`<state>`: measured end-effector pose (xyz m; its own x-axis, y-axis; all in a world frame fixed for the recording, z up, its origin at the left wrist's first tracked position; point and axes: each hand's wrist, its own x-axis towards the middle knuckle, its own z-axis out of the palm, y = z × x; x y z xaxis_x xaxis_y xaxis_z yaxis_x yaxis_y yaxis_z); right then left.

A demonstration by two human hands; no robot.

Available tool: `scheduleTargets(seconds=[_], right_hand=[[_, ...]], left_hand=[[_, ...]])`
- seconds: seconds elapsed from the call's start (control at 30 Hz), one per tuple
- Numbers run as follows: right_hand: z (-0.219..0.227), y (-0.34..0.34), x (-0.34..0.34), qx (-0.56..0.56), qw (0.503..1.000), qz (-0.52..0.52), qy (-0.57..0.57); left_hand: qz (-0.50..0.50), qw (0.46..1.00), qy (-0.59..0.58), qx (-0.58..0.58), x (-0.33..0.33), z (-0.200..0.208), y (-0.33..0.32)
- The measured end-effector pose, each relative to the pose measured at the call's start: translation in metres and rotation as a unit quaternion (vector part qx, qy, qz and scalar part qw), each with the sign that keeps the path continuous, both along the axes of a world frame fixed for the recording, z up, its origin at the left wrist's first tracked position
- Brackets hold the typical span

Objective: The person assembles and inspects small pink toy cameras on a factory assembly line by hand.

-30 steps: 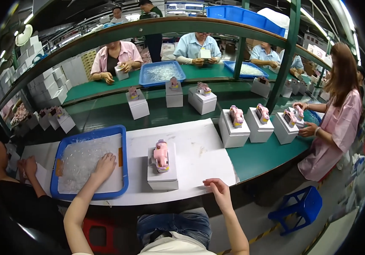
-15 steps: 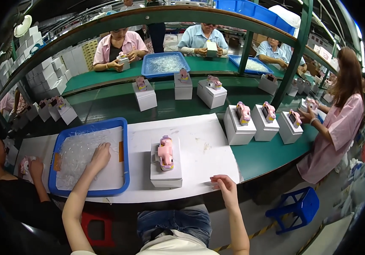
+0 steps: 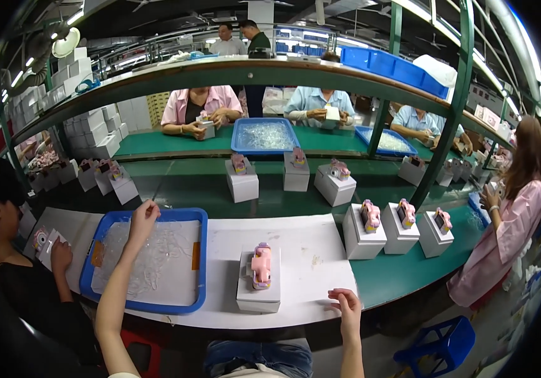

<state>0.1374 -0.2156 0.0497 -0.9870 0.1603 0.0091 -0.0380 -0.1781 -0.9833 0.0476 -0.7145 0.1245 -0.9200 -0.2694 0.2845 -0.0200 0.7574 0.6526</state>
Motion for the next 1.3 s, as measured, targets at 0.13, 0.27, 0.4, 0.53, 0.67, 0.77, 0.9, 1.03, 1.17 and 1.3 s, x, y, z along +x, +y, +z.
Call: scheduleTargets(seconds=[0.13, 0.27, 0.4, 0.53, 0.67, 0.77, 0.9, 1.03, 1.17, 1.3], right_hand=[[0.016, -0.015, -0.010, 0.017, 0.999, -0.013, 0.031], [0.036, -0.029, -0.023, 0.025, 0.997, -0.016, 0.074], [0.052, -0.059, -0.007, 0.104, 0.985, -0.039, 0.129], [0.074, -0.103, 0.015, 0.192, 0.940, 0.094, 0.265], [0.098, -0.151, 0.023, 0.196, 0.929, 0.167, 0.266], [0.101, -0.164, 0.024, 0.187, 0.924, 0.191, 0.273], [0.098, -0.158, 0.024, 0.160, 0.930, 0.215, 0.251], [0.105, -0.153, 0.029, 0.108, 0.948, 0.257, 0.155], [0.111, -0.140, 0.028, 0.099, 0.930, 0.348, 0.064], [0.104, -0.135, 0.026, 0.103, 0.903, 0.417, 0.020]], left_hand=[[-0.018, 0.994, 0.076, 0.074, 0.011, 0.023, 0.008], [-0.022, 0.991, 0.120, 0.055, 0.018, 0.021, 0.007], [-0.110, 0.966, 0.153, 0.176, 0.042, 0.016, 0.064], [-0.144, 0.971, 0.127, 0.142, 0.082, 0.042, 0.138], [-0.213, 0.958, 0.094, 0.165, 0.100, 0.051, 0.161], [-0.333, 0.931, 0.117, 0.095, 0.113, 0.046, 0.183], [-0.318, 0.934, 0.163, 0.022, 0.127, 0.039, 0.194], [-0.325, 0.937, 0.027, 0.125, 0.141, 0.040, 0.188], [-0.325, 0.907, -0.036, 0.264, 0.147, 0.031, 0.166], [-0.325, 0.859, -0.067, 0.390, 0.156, 0.019, 0.146]])
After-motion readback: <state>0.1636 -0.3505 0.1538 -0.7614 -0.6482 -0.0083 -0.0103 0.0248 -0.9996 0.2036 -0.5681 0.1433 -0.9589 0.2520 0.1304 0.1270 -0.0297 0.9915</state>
